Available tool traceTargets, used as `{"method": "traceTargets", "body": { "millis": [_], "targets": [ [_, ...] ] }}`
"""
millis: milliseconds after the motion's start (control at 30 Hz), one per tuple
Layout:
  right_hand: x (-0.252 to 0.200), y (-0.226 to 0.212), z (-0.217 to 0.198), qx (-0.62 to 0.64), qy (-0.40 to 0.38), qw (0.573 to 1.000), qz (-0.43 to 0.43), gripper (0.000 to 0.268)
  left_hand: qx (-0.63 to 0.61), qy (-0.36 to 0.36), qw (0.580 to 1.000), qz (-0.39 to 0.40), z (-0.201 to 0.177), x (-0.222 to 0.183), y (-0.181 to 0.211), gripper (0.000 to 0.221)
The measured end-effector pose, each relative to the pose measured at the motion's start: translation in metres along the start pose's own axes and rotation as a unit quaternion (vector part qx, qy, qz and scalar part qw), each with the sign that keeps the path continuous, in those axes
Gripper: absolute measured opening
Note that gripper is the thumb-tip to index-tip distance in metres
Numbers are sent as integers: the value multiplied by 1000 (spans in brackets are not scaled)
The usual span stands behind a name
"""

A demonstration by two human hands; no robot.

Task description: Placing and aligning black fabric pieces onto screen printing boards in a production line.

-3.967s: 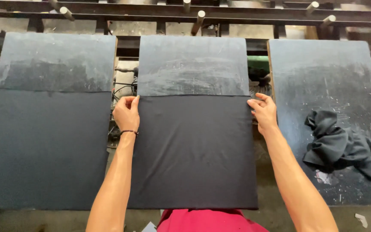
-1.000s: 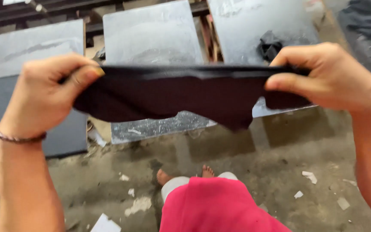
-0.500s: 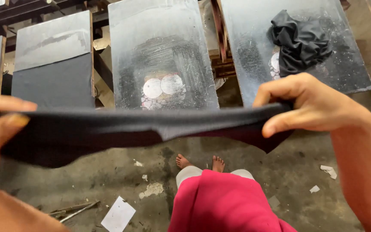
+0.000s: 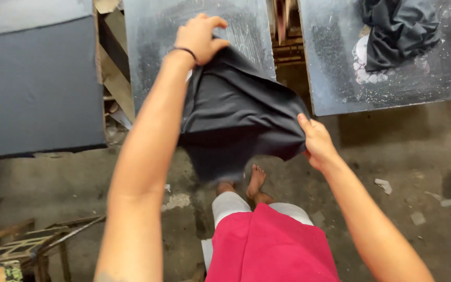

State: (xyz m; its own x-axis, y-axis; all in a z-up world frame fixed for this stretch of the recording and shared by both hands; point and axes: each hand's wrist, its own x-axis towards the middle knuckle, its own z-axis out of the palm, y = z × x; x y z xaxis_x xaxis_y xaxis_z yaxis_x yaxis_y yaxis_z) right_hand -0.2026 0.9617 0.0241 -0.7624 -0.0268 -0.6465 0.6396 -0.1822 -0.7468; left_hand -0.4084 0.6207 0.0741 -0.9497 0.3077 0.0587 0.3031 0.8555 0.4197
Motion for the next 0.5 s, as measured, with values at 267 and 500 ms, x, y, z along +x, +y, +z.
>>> {"method": "traceTargets", "body": {
  "millis": [267,500],
  "targets": [
    [-12,33,-10,-32,83,995,-33,20,-288,622,676,-269,111,-223,61,53],
    [-38,14,-14,54,-102,993,5,33,-642,448,342,-519,220,-255,69,46]
  ]
}}
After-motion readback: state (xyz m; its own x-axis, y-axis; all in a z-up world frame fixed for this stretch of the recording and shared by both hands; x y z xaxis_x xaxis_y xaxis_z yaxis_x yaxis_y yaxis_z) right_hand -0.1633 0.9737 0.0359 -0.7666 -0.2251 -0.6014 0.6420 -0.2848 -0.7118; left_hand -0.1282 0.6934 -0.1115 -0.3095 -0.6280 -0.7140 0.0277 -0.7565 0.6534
